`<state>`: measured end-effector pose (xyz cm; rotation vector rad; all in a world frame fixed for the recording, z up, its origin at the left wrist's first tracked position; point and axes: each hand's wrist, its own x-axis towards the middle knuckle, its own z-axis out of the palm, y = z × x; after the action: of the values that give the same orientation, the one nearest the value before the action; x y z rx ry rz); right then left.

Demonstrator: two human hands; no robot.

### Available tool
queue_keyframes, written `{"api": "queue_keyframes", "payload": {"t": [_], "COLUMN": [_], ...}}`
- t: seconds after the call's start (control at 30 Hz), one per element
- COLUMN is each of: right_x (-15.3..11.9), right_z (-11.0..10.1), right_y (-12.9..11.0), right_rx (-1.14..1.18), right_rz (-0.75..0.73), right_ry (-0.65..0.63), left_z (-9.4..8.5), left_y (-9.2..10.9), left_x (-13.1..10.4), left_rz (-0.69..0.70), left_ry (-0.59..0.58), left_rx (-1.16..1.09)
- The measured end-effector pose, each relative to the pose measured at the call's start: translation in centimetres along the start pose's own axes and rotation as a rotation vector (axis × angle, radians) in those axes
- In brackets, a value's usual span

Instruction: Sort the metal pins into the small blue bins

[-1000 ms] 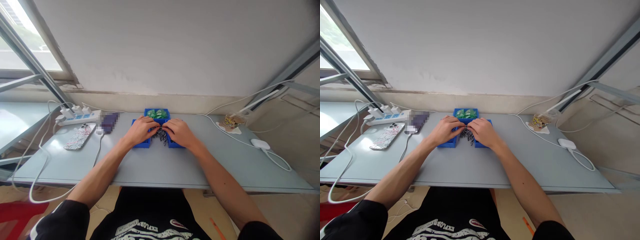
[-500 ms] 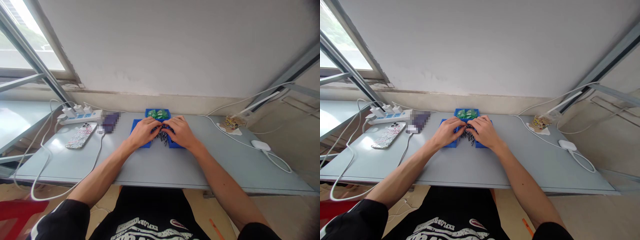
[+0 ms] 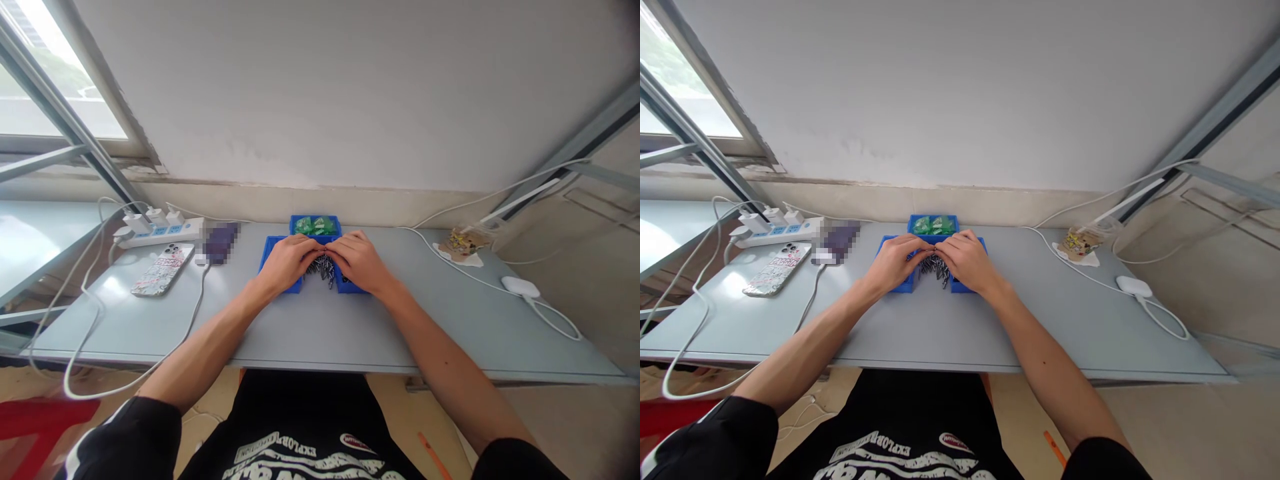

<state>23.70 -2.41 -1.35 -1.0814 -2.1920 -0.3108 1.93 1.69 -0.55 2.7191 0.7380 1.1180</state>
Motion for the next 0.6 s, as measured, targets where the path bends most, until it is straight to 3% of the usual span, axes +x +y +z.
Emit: {"api": "queue_keyframes", "payload": {"t": [0.6], "right_x": [0.03], "right_z": [-0.39], "right_y": [0.1], "right_rx": [-0.019], "right_rz": [0.029], "right_ry": [0.05], "left_z": [-0.75], "left_y": [0.68], "left_x": [0.27], "left_rz": [-0.033], "left_ry": [-0.047], "left_rx": [0.185]}}
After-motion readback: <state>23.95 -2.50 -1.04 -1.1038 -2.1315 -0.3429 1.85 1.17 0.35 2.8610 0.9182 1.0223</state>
